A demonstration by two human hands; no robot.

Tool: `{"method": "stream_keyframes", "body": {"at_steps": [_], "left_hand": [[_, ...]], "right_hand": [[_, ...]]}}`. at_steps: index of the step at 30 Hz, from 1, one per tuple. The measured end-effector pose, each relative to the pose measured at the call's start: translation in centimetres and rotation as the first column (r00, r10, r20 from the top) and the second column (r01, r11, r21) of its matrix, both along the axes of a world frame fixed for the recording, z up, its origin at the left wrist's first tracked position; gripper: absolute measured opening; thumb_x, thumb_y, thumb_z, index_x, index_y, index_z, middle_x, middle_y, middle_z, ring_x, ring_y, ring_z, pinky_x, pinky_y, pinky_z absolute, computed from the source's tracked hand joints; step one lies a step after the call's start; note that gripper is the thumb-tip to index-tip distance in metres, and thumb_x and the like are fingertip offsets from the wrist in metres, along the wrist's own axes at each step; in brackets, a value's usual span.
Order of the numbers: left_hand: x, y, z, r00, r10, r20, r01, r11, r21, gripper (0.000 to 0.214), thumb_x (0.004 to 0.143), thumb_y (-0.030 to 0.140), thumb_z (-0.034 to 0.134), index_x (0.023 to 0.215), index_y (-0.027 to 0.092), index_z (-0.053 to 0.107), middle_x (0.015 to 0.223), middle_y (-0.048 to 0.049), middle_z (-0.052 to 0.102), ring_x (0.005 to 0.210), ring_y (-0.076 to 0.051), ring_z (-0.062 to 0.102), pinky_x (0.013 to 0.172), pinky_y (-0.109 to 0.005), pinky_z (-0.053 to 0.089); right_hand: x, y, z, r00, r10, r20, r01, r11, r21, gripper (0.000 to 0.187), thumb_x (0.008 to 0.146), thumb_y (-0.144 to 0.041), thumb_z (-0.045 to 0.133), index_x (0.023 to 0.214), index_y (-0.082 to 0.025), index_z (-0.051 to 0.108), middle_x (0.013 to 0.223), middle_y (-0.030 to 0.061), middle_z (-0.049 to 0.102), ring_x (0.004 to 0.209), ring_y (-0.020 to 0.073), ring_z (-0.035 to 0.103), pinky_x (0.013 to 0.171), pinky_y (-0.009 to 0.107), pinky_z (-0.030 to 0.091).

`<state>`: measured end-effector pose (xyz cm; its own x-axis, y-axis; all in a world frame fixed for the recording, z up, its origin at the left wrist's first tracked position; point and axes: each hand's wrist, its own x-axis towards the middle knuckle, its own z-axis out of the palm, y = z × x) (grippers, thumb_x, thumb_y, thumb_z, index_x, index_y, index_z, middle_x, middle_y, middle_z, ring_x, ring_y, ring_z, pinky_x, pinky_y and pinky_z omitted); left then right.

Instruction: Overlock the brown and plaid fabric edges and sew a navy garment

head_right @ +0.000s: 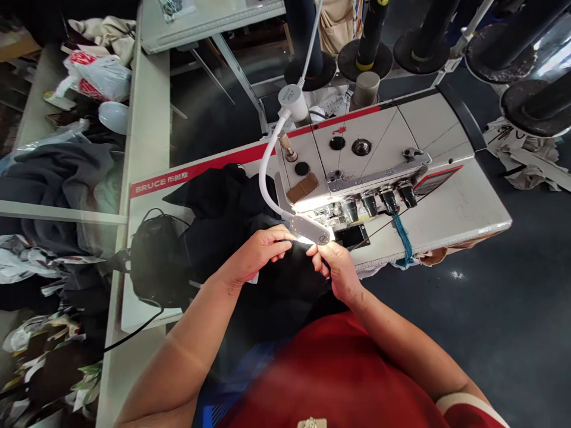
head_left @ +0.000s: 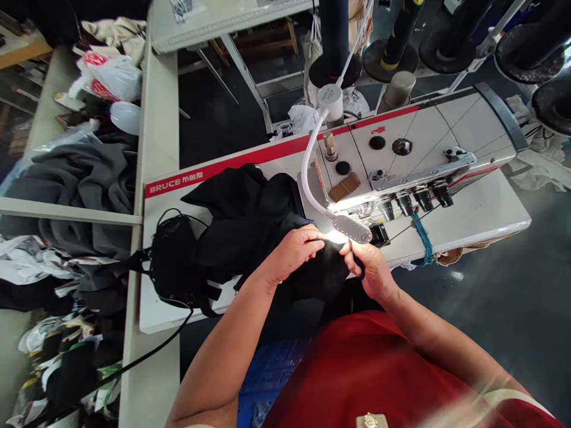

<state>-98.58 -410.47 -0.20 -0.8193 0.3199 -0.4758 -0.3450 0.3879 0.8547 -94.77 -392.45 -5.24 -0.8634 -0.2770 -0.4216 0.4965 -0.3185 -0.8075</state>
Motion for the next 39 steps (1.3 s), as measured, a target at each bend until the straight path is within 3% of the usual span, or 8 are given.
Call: {"method": "stream_keyframes", "body": {"at_steps": [5, 11, 13, 15, 18, 24, 29, 39], "left_hand": [[-0.2, -0.6, 1.1, 0.996, -0.078, -0.031, 0.079, 0.997, 0.004, 0.017, 0.080, 0.023, 0.051, 0.078, 0.014, 0.065, 0.077, 0.0003, 0.047, 0.062, -0.008, 0.045, 0.056, -0.021, 0.037], [0.2, -1.6, 1.0, 0.972, -0.150, -0.183, 0.121, 0.979, -0.163, 0.015, 0.080, 0.028, 0.056, 0.077, 0.017, 0.065, 0.080, -0.0004, 0.053, 0.071, -0.011, 0.052, 0.064, -0.022, 0.041], [0.7, -1.3, 1.1, 0.948, -0.181, -0.261, 0.066, 0.917, -0.393, 0.012, 0.081, 0.028, 0.057, 0.082, 0.019, 0.065, 0.086, -0.0002, 0.057, 0.070, -0.012, 0.055, 0.065, -0.023, 0.042], [1.4, -0.5, 1.4, 0.913, -0.241, -0.328, -0.025, 0.771, -0.636, 0.017, 0.084, 0.022, 0.053, 0.097, 0.021, 0.063, 0.102, -0.0015, 0.059, 0.073, -0.013, 0.059, 0.064, -0.025, 0.043], [2.3, 1.3, 2.2, 0.859, -0.366, -0.359, -0.036, 0.655, -0.755, 0.039, 0.086, 0.014, 0.047, 0.123, 0.021, 0.049, 0.126, -0.0049, 0.054, 0.091, -0.018, 0.062, 0.064, -0.025, 0.046], [1.5, 2.5, 1.6, 0.888, -0.392, -0.239, 0.219, 0.820, -0.529, 0.020, 0.086, 0.019, 0.047, 0.092, 0.020, 0.066, 0.093, -0.0034, 0.064, 0.086, -0.018, 0.061, 0.075, -0.027, 0.045], [0.2, 0.9, 0.0, 0.990, -0.093, -0.107, 0.073, 0.980, -0.185, 0.016, 0.078, 0.022, 0.052, 0.075, 0.017, 0.067, 0.078, -0.0018, 0.060, 0.069, -0.013, 0.054, 0.064, -0.024, 0.042], [0.2, 0.5, -0.4, 0.984, 0.086, 0.158, -0.089, 0.996, 0.013, 0.019, 0.073, 0.025, 0.054, 0.079, 0.013, 0.067, 0.059, 0.0034, 0.046, 0.050, -0.006, 0.036, 0.048, -0.021, 0.027]], "right_hand": [[-1.1, 0.9, -0.9, 0.972, 0.194, -0.135, -0.149, 0.946, 0.288, 0.024, 0.074, -0.033, 0.064, 0.093, -0.019, 0.065, 0.090, 0.0013, 0.062, 0.078, 0.0145, 0.053, 0.070, 0.026, 0.040], [-1.2, 0.7, -0.9, 0.970, 0.242, 0.015, -0.237, 0.934, 0.268, 0.018, 0.066, -0.027, 0.067, 0.071, -0.017, 0.053, 0.060, -0.0052, 0.045, 0.057, 0.0101, 0.039, 0.056, 0.024, 0.031], [-0.9, 0.7, -0.7, 0.982, 0.176, 0.075, -0.188, 0.957, 0.219, 0.024, 0.063, -0.028, 0.070, 0.072, -0.018, 0.050, 0.056, -0.0073, 0.039, 0.054, 0.0085, 0.033, 0.053, 0.023, 0.027], [-0.5, 0.6, -0.6, 0.988, 0.127, 0.086, -0.143, 0.965, 0.219, 0.028, 0.061, -0.028, 0.072, 0.074, -0.018, 0.050, 0.057, -0.0078, 0.038, 0.054, 0.0079, 0.031, 0.053, 0.022, 0.026], [-0.1, 0.3, -0.4, 0.992, 0.117, 0.040, -0.123, 0.962, 0.243, 0.026, 0.063, -0.028, 0.072, 0.076, -0.018, 0.051, 0.057, -0.0079, 0.038, 0.052, 0.0075, 0.030, 0.051, 0.022, 0.024], [-0.1, -0.2, 0.0, 0.992, 0.126, -0.003, -0.120, 0.952, 0.283, 0.020, 0.067, -0.027, 0.069, 0.075, -0.019, 0.053, 0.051, -0.0080, 0.036, 0.047, 0.0074, 0.028, 0.047, 0.023, 0.023], [0.4, 0.7, 0.6, 0.991, -0.055, -0.119, 0.094, 0.933, 0.349, 0.035, 0.073, -0.027, 0.065, 0.103, -0.022, 0.048, 0.091, 0.0016, 0.059, 0.057, 0.0106, 0.049, 0.052, 0.025, 0.041], [1.2, 0.7, 1.2, 0.974, 0.211, 0.080, -0.215, 0.976, 0.041, 0.025, 0.088, -0.043, 0.047, 0.094, -0.019, 0.050, 0.065, -0.0046, 0.052, 0.043, 0.0067, 0.048, 0.038, 0.017, 0.039]]}}
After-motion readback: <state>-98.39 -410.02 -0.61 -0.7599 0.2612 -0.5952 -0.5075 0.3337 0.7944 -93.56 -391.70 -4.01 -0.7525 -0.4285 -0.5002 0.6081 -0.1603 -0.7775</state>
